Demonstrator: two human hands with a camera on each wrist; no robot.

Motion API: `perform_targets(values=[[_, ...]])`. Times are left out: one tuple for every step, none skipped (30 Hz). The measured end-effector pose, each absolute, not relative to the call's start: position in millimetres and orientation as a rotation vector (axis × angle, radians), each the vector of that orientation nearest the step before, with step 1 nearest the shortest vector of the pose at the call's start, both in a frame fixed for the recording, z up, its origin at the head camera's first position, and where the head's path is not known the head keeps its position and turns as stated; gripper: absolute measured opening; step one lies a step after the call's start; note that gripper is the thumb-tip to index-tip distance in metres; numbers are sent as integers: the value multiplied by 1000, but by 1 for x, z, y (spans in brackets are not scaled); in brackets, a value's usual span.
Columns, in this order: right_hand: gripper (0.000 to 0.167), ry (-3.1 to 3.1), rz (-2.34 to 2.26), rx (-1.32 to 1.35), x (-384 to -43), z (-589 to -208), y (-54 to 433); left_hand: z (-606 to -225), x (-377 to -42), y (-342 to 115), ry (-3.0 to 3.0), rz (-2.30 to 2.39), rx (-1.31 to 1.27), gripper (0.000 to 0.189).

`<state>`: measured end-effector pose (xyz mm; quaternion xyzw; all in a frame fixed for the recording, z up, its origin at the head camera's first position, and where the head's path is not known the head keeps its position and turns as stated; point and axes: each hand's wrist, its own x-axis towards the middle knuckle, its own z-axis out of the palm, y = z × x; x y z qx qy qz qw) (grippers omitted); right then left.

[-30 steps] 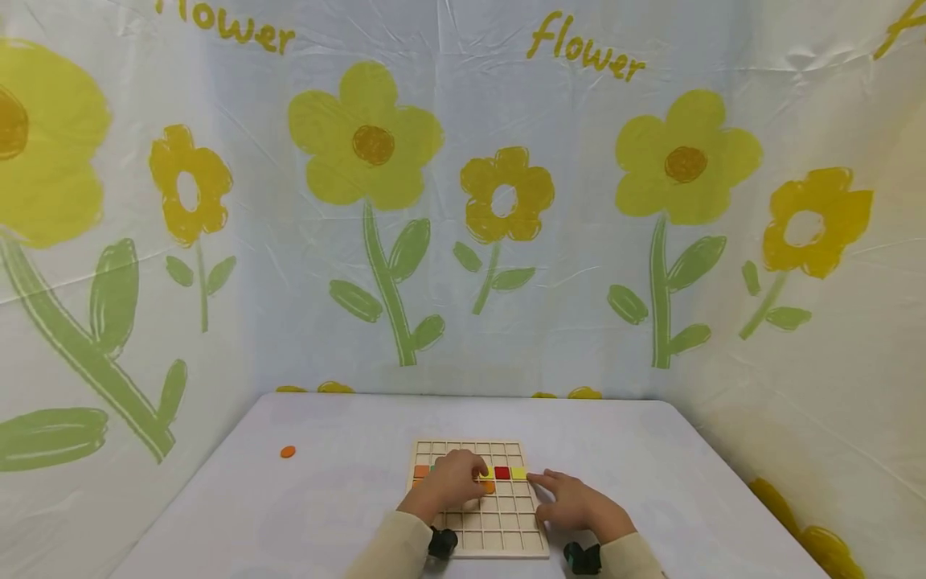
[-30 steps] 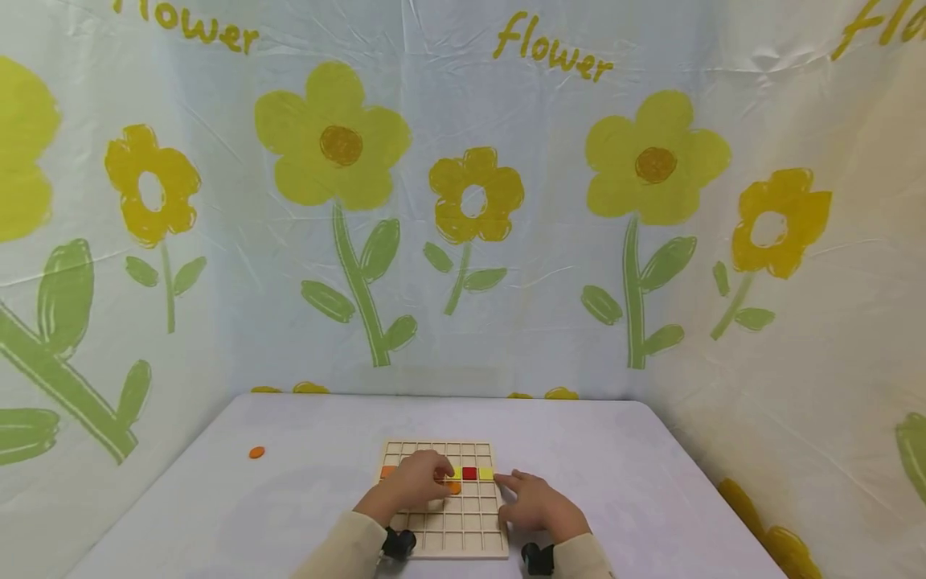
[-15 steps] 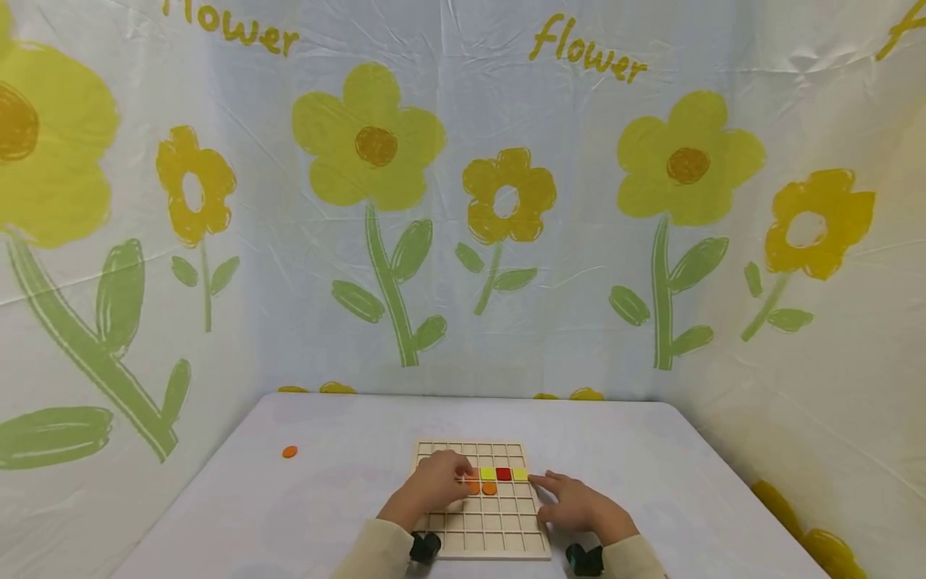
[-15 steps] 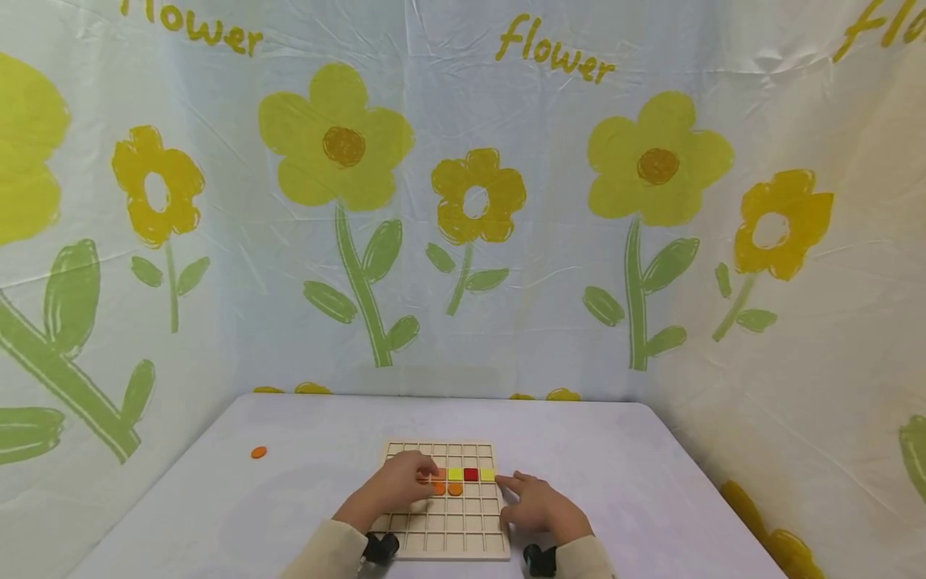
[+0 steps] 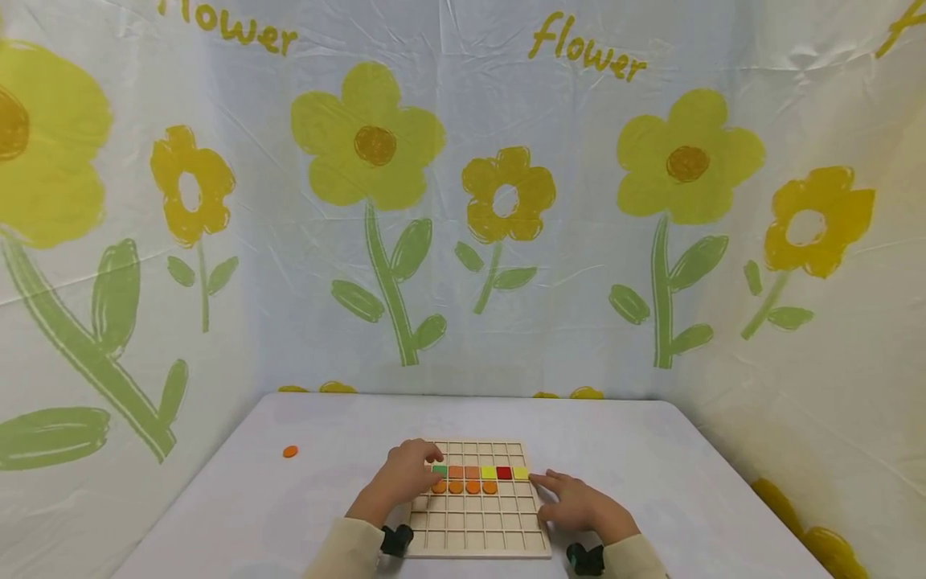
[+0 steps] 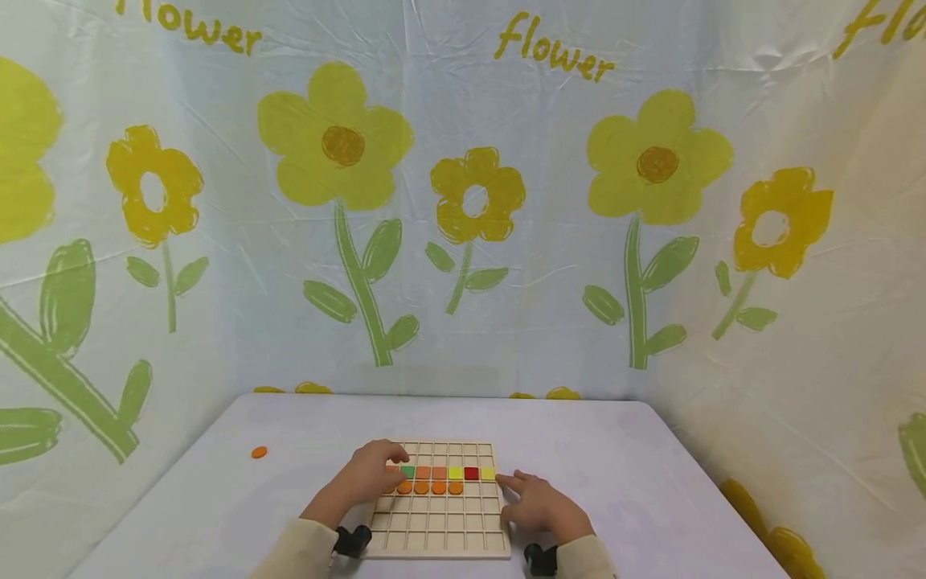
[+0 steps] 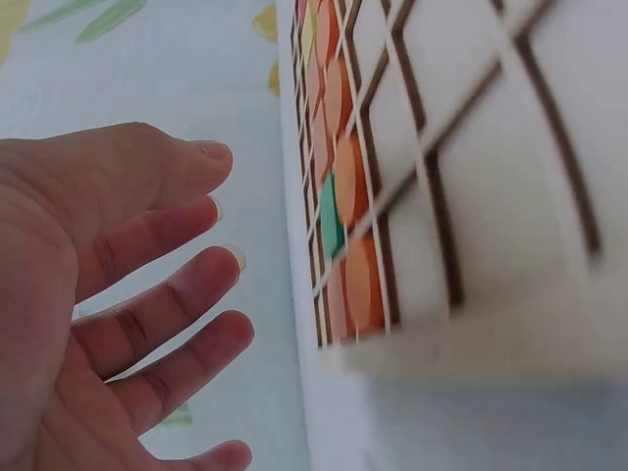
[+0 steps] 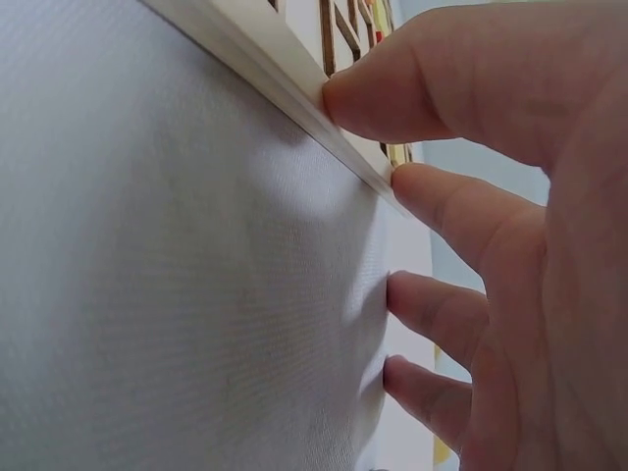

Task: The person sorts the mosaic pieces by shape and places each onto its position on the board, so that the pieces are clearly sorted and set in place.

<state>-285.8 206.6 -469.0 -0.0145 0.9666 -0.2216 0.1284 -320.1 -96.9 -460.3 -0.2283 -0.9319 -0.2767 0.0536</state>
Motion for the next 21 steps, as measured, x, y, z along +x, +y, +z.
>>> perform_targets(values=[[63,2812,-643,-46,-286,-469,207,-460,-321,-100,-2827,-834,-681,23],[63,2812,-642,-48,-286,-469,207,-460,-321,-103,-2825,-821,-666,23],[63,2812,-642,-50,-286,-469,207,-460,-322,-107,-2827,-810,-645,23],[63,2810,-645,-48,-285,-468,207,-460,-323,-110,-2825,-793,-632,23],[63,2809,-646,-51,-285,-468,207,-460,-324,-113,-2825,-777,-615,22],[62,2808,-646,-51,-286,-468,207,-460,-326,-116,-2826,-760,-600,22],[62,2807,-646,-50,-286,-467,207,-460,-326,-119,-2829,-746,-577,22],[62,2806,-648,-48,-286,-467,207,-460,-327,-122,-2832,-736,-558,22],[62,2805,-651,-46,-286,-466,207,-459,-327,-125,-2836,-734,-535,22],[62,2803,-656,-44,-286,-466,207,-459,-328,-128,-2840,-730,-509,21],[62,2804,-656,-47,-286,-465,207,-459,-328,-131,-2845,-725,-481,21],[62,2803,-658,-47,-286,-465,207,-460,-329,-134,-2844,-719,-459,20],[62,2802,-662,-48,-286,-464,207,-460,-329,-138,-2845,-716,-434,19],[62,2800,-668,-50,-286,-464,207,-460,-329,-141,-2842,-706,-421,19],[62,2800,-668,-55,-286,-464,207,-460,-329,-144,-2843,-694,-403,19],[62,2800,-665,-59,-286,-464,206,-461,-330,-148,-2842,-679,-394,19],[62,2799,-665,-60,-285,-464,206,-461,-330,-151,-2844,-667,-381,19],[62,2799,-665,-62,-285,-464,206,-462,-330,-154,-2847,-660,-371,19],[62,2799,-667,-62,-285,-464,206,-463,-330,-157,-2853,-653,-358,19],[62,2800,-661,-65,-285,-465,206,-465,-330,-160,-2856,-647,-350,19],[62,2801,-657,-65,-285,-465,207,-465,-330,-164,-2863,-642,-337,19]])
